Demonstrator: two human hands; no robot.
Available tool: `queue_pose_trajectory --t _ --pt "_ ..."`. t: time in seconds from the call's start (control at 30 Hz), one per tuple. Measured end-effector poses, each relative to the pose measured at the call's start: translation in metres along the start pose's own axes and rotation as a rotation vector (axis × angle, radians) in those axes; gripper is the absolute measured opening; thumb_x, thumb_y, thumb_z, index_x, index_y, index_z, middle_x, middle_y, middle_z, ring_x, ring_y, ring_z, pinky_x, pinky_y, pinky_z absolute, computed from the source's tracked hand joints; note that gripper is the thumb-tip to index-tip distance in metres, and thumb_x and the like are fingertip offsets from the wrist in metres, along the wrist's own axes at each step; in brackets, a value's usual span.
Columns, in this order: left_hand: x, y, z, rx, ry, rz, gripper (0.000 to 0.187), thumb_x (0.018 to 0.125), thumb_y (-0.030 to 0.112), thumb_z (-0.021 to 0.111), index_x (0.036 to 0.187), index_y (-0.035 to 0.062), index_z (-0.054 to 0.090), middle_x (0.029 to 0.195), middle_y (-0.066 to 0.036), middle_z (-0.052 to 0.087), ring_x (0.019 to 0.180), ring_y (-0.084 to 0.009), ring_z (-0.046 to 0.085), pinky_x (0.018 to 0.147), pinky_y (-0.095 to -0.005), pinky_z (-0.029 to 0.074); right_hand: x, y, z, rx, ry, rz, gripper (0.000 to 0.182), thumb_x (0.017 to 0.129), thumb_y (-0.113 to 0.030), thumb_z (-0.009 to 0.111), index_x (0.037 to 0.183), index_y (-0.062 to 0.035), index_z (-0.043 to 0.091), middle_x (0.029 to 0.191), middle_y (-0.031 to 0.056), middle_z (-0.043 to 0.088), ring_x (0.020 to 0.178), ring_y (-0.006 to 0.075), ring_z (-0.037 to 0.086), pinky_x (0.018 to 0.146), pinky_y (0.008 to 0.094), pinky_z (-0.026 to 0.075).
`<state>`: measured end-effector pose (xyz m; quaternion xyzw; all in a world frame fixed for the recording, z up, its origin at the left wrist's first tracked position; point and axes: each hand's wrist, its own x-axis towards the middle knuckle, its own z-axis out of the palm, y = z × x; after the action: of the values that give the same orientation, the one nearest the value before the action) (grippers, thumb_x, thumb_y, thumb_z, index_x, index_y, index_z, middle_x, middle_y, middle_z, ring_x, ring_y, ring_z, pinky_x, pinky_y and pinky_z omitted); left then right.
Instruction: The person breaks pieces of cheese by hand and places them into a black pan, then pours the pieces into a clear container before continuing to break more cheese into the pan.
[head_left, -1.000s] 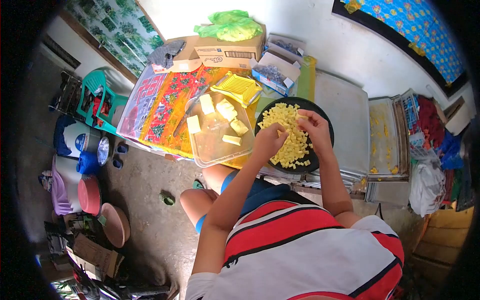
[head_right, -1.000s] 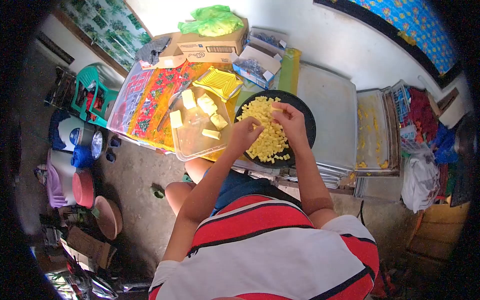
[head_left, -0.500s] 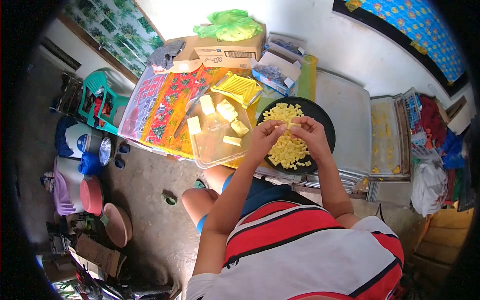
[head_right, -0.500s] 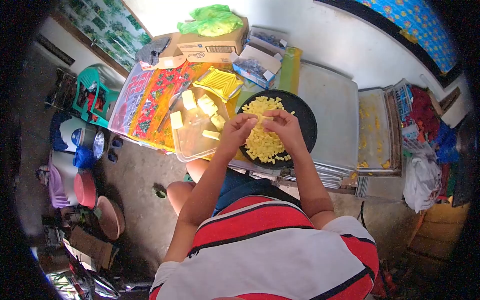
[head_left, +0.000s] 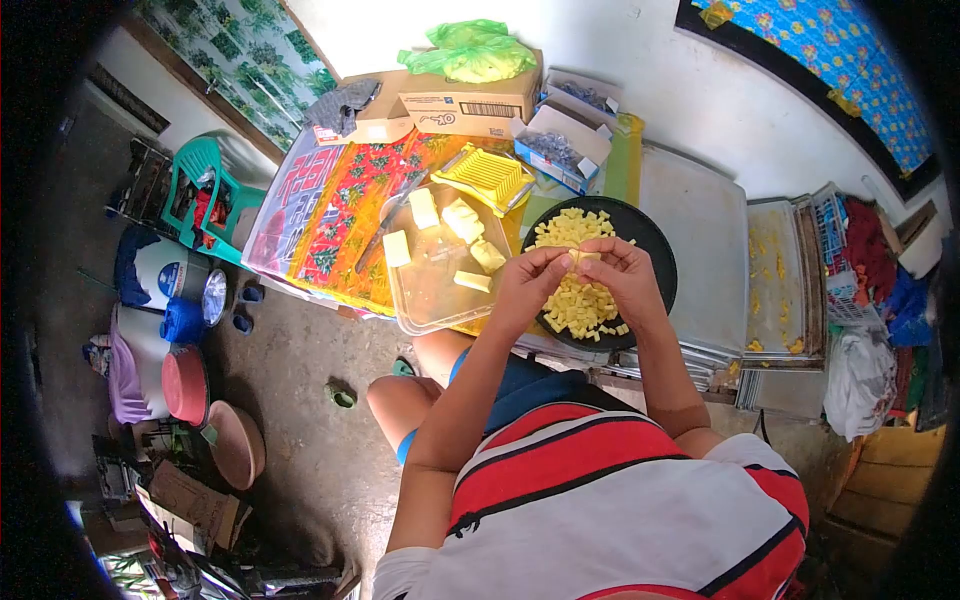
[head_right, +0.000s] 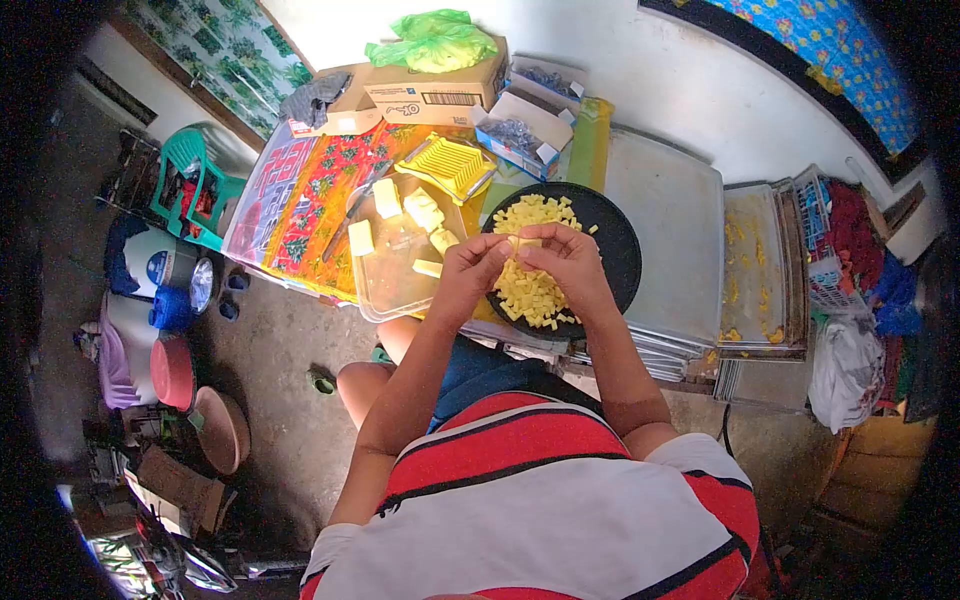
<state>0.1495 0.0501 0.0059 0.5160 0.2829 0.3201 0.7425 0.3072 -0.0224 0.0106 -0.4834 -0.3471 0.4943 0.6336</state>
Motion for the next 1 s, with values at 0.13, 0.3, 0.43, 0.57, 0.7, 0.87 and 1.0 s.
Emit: queue_pose_trajectory --t 0.13,0.3,0.43,0.57,0.7,0.87,1.0 --pt "0.000 -0.001 -0.001 0.015 -0.004 -0.002 0.028 0.092 0.024 0.060 0.103 -0.0008 0.065 0.065 0.006 0.051 0.057 -0.0011 0.040 0.051 -0.0171 0.031 0.000 -0.002 0.004 -0.059 0.013 -0.031 0.027 0.080 -0.005 0.068 0.105 0.0029 0.063 0.082 0.0036 0.065 0.073 0.0077 0.061 0.066 0.0198 0.048" --pt "0.000 -0.002 0.001 0.100 -0.003 -0.039 0.030 0.094 0.030 0.056 0.091 0.0020 0.065 0.058 0.006 0.044 0.051 -0.0017 0.037 0.046 -0.0186 0.028 -0.005 -0.004 0.011 -0.214 0.029 -0.080 0.027 0.082 -0.005 0.067 0.107 0.0030 0.063 0.088 0.0032 0.065 0.077 0.0057 0.059 0.069 0.0197 0.048" --pt "-0.002 0.002 0.002 -0.036 -0.004 -0.090 0.026 0.094 0.030 0.055 0.083 0.0067 0.059 0.055 0.005 0.041 0.044 -0.0023 0.032 0.040 -0.0197 0.024 -0.008 -0.008 0.011 -0.303 0.016 -0.095 0.025 0.082 -0.005 0.066 0.107 0.0017 0.063 0.090 0.0029 0.065 0.078 0.0048 0.059 0.070 0.0193 0.048" --pt "-0.002 0.001 0.001 -0.210 0.004 -0.141 0.022 0.092 0.027 0.057 0.079 0.0101 0.055 0.053 0.004 0.041 0.041 -0.0044 0.033 0.038 -0.0202 0.024 -0.010 -0.010 0.013 -0.300 0.010 -0.112 0.024 0.083 -0.004 0.066 0.106 0.0012 0.064 0.092 0.0032 0.065 0.079 0.0049 0.059 0.069 0.0193 0.047" --pt "0.001 -0.002 -0.001 -0.287 -0.010 -0.134 0.019 0.091 0.025 0.057 0.082 0.0091 0.057 0.054 0.003 0.043 0.040 -0.0057 0.033 0.037 -0.0202 0.025 -0.009 -0.011 0.015 -0.265 0.036 -0.190 0.023 0.082 -0.004 0.066 0.105 0.0014 0.064 0.091 0.0030 0.065 0.078 0.0046 0.058 0.067 0.0193 0.047" --pt "0.001 0.001 -0.004 -0.405 -0.046 -0.131 0.020 0.093 0.026 0.055 0.087 0.0071 0.059 0.053 0.002 0.042 0.042 -0.0068 0.034 0.037 -0.0212 0.027 -0.006 -0.006 0.001 -0.261 0.043 -0.088 0.025 0.082 -0.004 0.067 0.105 0.0008 0.063 0.087 0.0006 0.062 0.073 0.0036 0.056 0.064 0.0191 0.047" --pt "0.001 0.000 -0.006 -0.530 -0.143 -0.108 0.021 0.094 0.026 0.052 0.092 0.0060 0.059 0.054 0.002 0.040 0.044 -0.0073 0.035 0.039 -0.0215 0.027 -0.005 -0.008 -0.001 -0.187 0.054 -0.121 0.023 0.081 -0.005 0.069 0.103 0.0004 0.064 0.080 -0.0028 0.058 0.068 0.0019 0.052 0.062 0.0182 0.046"
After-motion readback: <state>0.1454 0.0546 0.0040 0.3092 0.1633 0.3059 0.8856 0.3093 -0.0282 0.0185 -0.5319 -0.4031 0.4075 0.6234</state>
